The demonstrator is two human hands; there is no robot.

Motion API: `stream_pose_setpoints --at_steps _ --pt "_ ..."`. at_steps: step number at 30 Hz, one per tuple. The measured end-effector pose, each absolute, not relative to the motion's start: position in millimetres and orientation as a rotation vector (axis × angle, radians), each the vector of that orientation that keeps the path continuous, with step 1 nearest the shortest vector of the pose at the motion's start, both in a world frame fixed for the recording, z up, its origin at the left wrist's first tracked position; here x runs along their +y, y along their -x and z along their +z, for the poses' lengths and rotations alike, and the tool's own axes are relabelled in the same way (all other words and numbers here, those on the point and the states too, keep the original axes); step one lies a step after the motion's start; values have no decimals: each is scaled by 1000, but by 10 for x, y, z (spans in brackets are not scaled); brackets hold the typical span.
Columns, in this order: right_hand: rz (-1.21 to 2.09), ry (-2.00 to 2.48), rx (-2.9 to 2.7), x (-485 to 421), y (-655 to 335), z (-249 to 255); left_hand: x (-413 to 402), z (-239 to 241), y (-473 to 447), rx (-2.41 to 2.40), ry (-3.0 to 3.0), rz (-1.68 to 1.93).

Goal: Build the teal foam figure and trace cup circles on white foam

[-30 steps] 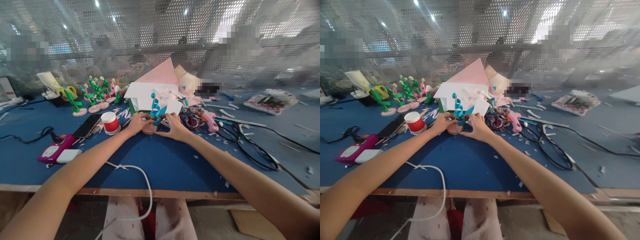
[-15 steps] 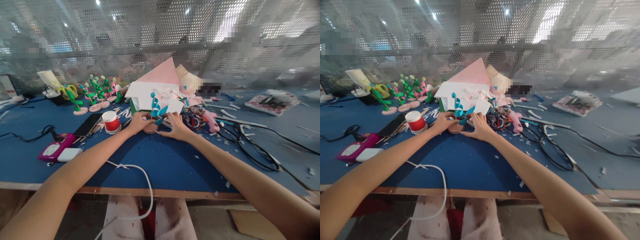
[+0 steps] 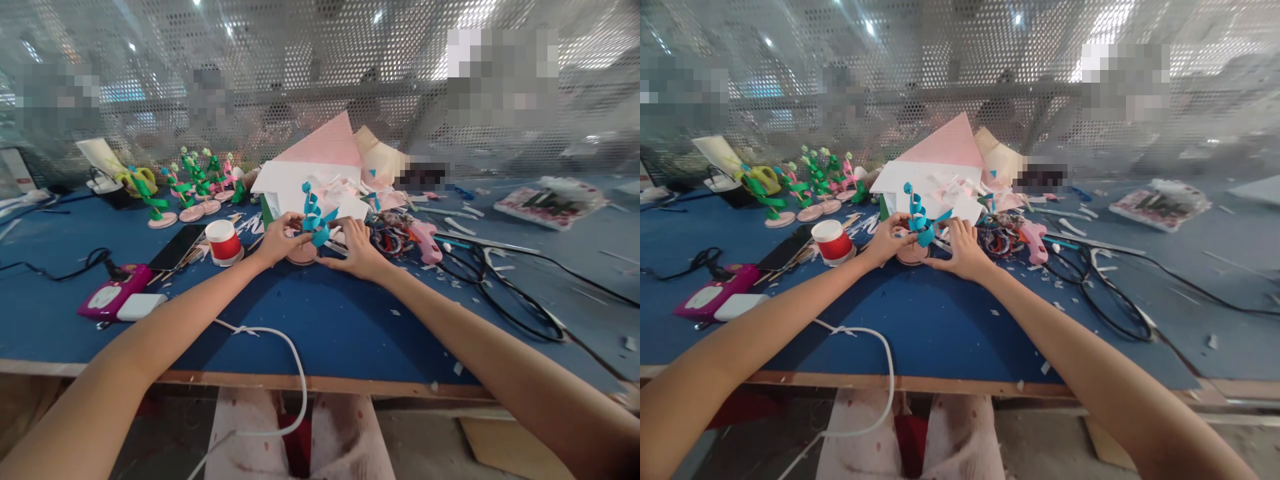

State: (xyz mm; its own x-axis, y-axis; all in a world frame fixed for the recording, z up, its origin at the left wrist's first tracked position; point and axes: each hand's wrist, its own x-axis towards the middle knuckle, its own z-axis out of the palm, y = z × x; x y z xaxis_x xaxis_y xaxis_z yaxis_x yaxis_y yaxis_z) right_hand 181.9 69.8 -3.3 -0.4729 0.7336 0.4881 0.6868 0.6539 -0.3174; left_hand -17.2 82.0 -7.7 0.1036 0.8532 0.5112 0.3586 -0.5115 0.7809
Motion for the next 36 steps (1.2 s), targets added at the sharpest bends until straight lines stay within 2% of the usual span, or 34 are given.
stream_pose_setpoints --at_steps 21,30,36 --pt "99 1111 -2328 678 -1803 -24 849 -136 264 790 -1921 1292" --pt "112 1109 -2324 687 -1811 -31 794 -73 236 878 -1973 1385" --pt "139 1112 -2319 689 -1821 -18 839 -133 255 1049 -1904 1593"
